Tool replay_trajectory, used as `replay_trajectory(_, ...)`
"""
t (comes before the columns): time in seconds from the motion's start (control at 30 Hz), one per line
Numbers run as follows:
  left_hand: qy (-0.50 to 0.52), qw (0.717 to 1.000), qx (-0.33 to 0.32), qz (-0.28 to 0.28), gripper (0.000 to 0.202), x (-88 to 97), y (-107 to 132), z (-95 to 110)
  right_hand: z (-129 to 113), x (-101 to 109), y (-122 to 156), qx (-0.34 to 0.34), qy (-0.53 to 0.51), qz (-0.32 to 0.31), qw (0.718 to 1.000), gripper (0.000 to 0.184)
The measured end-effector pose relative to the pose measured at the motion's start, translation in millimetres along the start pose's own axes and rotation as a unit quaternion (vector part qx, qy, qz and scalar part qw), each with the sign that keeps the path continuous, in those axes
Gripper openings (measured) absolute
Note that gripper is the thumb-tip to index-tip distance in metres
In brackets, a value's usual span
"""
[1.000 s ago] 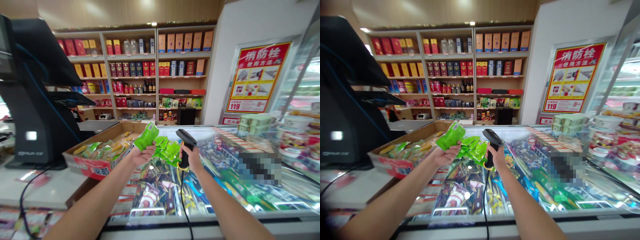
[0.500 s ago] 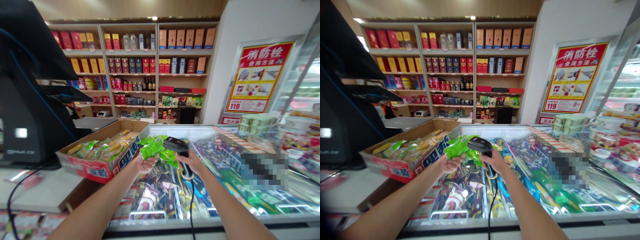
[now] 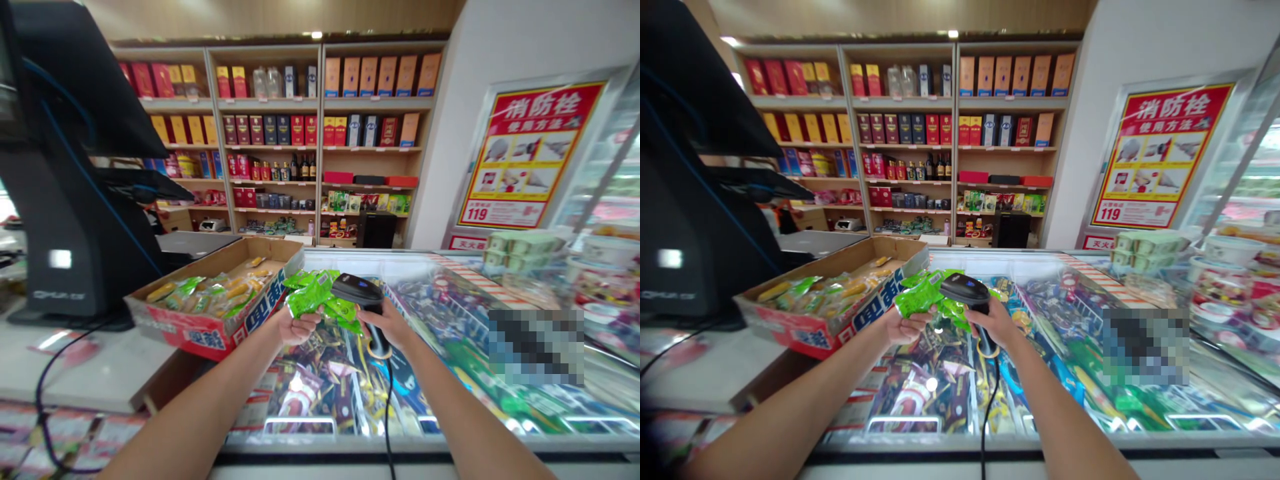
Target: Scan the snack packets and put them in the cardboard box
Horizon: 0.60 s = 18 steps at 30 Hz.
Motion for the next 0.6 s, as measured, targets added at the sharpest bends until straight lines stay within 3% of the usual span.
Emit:
replay_trajectory(0.2,-0.004,1.0,0.0,-0.002,0.004,7.8,-0.5,1.0,3.5,0.8,-0.9,0.009,-0.015,0.015,1.0,0.023)
replay_trajectory(0.33,-0.047,0.998,-0.022,0.04,0.01,9.9,-3.6,4.7,4.4,6.9,-3.0,0.011,-0.062,0.115,0.991,0.024)
replay_trajectory(0.43,-0.127,0.981,-0.086,0.114,0.019,1.3,-9.8,11.6,4.5,14.7,-4.6,0.024,-0.099,0.2,0.974,0.026)
replay_trajectory(0.53,-0.263,0.926,-0.164,0.217,0.017,-16.5,-21.0,24.0,6.4,22.9,-5.0,0.04,-0.132,0.262,0.955,0.027)
replay_trajectory(0.6,-0.39,0.846,-0.186,0.313,0.011,-30.3,-31.4,35.9,8.1,27.1,-4.6,0.051,-0.142,0.286,0.946,0.027)
Point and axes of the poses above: each hand's wrist, its own y-axis away from the middle knuckle, its own x-axis out of the back of the hand, z = x × y, the point moved 2 cm from there along -y, towards the middle knuckle, and after that the axes turned 9 degrees about -z, right-handed, at the moved point
